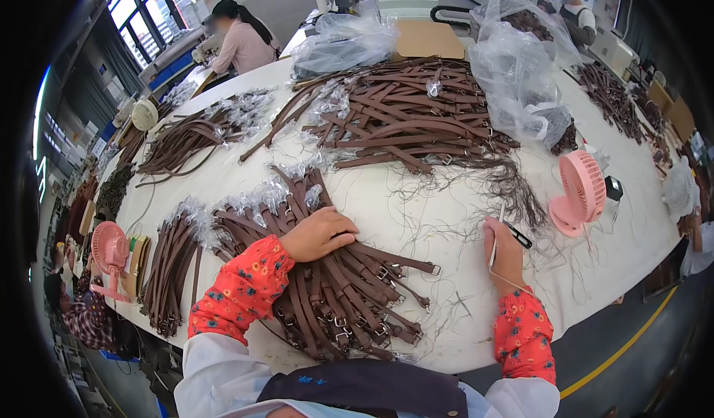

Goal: The person gathers bundles of brown leather straps and uses a metal tool to attach metal hardware to the ends of the straps. They repeatedly pick up straps, align the hardware, and use the tool to secure the components, placing finished items on the table.

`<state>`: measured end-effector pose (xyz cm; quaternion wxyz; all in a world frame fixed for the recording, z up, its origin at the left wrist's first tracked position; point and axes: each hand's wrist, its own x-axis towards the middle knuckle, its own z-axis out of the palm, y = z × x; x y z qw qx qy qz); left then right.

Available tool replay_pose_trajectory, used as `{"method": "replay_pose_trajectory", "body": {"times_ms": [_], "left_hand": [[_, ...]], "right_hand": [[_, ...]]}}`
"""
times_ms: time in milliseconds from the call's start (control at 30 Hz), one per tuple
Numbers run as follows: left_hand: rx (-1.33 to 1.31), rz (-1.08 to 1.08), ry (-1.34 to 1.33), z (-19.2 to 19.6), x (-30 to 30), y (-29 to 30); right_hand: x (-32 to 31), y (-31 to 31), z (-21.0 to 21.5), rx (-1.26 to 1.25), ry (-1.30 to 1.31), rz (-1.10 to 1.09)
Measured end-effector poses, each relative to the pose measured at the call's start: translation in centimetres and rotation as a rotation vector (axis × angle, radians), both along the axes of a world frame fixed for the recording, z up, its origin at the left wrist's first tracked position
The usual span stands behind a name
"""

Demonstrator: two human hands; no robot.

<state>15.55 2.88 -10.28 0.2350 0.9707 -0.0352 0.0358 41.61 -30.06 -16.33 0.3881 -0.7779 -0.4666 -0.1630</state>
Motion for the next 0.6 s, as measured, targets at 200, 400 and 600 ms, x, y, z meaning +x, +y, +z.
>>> {"method": "replay_pose_trajectory", "body": {"times_ms": [200, 400, 600], "left_hand": [[0.019, 0.299, -0.087, 3.9, -9.2, 0.3], [-0.107, 0.975, -0.343, -1.3, -22.8, -3.4], [-0.694, 1.238, -0.537, -6.8, -25.1, -11.5]], "right_hand": [[-3.6, 2.8, 2.9, -0.045, 0.304, 0.319], [-8.4, 9.2, 4.9, -0.259, 0.406, 0.543], [-13.0, 12.9, 5.4, -0.298, 0.415, 0.575]]}}
